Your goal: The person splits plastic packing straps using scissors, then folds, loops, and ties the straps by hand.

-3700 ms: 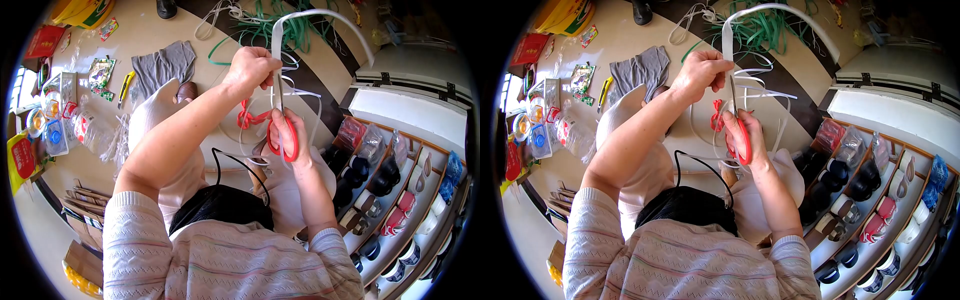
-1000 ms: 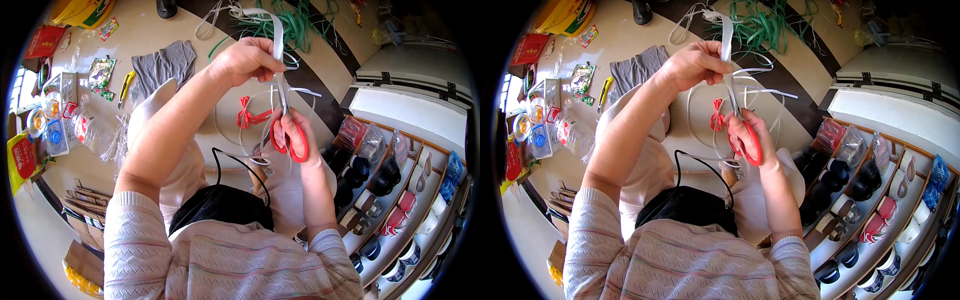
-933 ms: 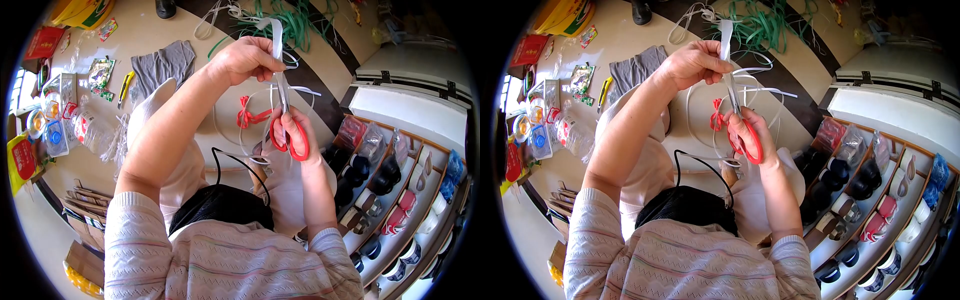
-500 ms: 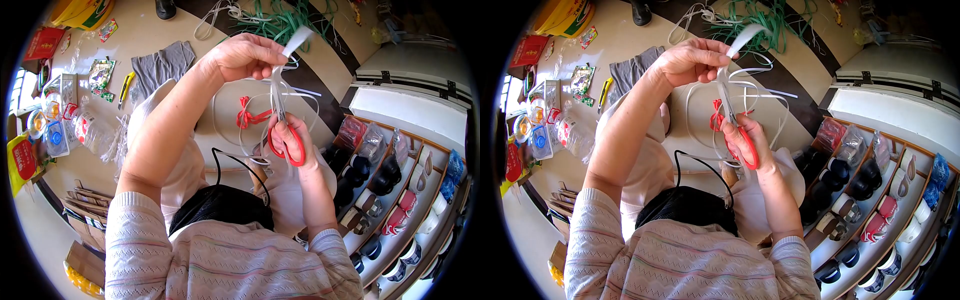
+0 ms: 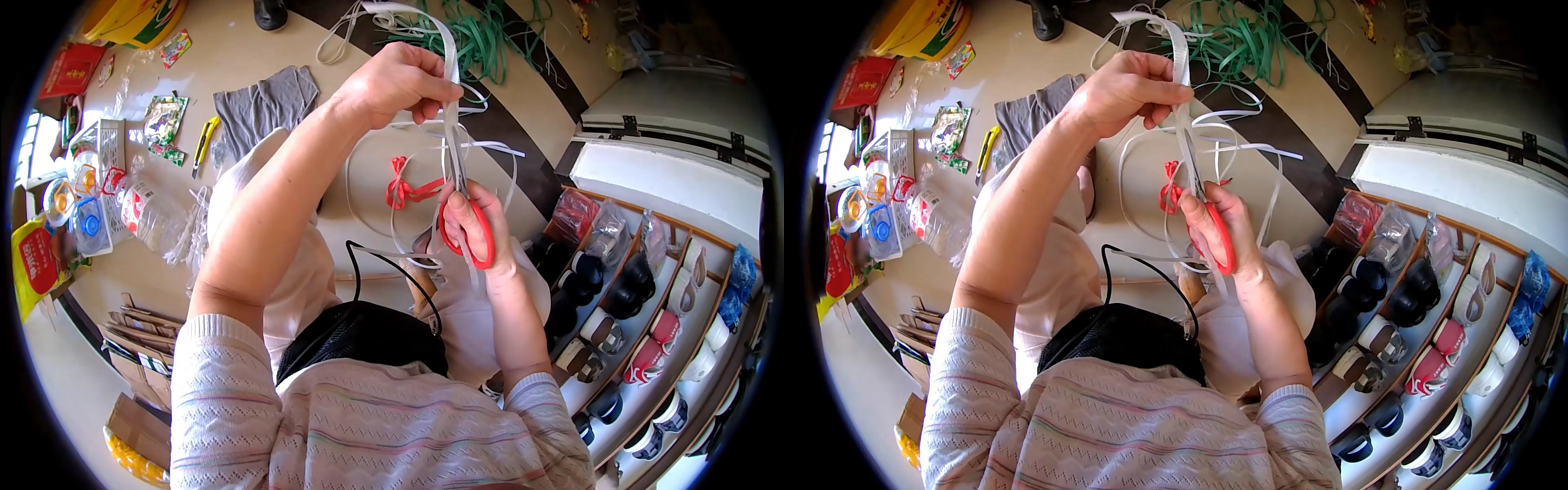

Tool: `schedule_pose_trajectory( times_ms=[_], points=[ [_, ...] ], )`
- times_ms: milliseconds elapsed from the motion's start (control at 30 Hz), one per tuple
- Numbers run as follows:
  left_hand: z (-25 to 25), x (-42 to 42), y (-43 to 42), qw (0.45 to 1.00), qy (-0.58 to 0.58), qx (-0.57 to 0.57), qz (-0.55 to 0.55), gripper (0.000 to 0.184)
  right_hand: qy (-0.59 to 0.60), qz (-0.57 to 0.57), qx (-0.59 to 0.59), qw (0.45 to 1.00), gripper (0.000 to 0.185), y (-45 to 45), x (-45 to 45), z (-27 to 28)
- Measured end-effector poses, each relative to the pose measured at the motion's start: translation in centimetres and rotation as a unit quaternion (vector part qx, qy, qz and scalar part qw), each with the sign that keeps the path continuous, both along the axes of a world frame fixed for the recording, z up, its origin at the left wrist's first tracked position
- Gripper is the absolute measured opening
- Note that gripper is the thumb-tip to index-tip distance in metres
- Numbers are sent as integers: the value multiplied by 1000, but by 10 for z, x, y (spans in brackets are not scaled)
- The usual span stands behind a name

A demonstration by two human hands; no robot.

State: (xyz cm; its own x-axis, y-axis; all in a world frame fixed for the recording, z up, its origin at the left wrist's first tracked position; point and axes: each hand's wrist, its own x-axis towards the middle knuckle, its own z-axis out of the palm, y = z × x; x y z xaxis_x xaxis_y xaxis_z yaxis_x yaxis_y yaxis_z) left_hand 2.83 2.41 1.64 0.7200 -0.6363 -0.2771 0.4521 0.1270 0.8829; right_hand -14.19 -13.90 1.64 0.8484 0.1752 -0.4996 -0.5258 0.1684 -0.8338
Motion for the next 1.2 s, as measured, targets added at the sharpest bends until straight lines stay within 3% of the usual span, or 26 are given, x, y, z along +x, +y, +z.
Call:
schedule_pose_trajectory(
  times_ms=[300,500,833,1033,1200],
  points=[
    [-2,-10,-7,998,5,24,55,10,-54,-15,-10,998,33,4,6,-5],
    [-3,-14,-11,998,-14,28,56,11,-31,4,-92,995,33,3,7,6],
    [-2,-17,-12,994,-1,94,58,12,-54,-30,-37,997,31,9,7,-7],
    [-2,-17,-11,993,69,20,90,10,-54,-29,-46,997,33,13,6,-1],
    [-6,-12,-10,995,52,3,87,8,-55,-31,-57,996,33,12,3,-3]
  ],
)
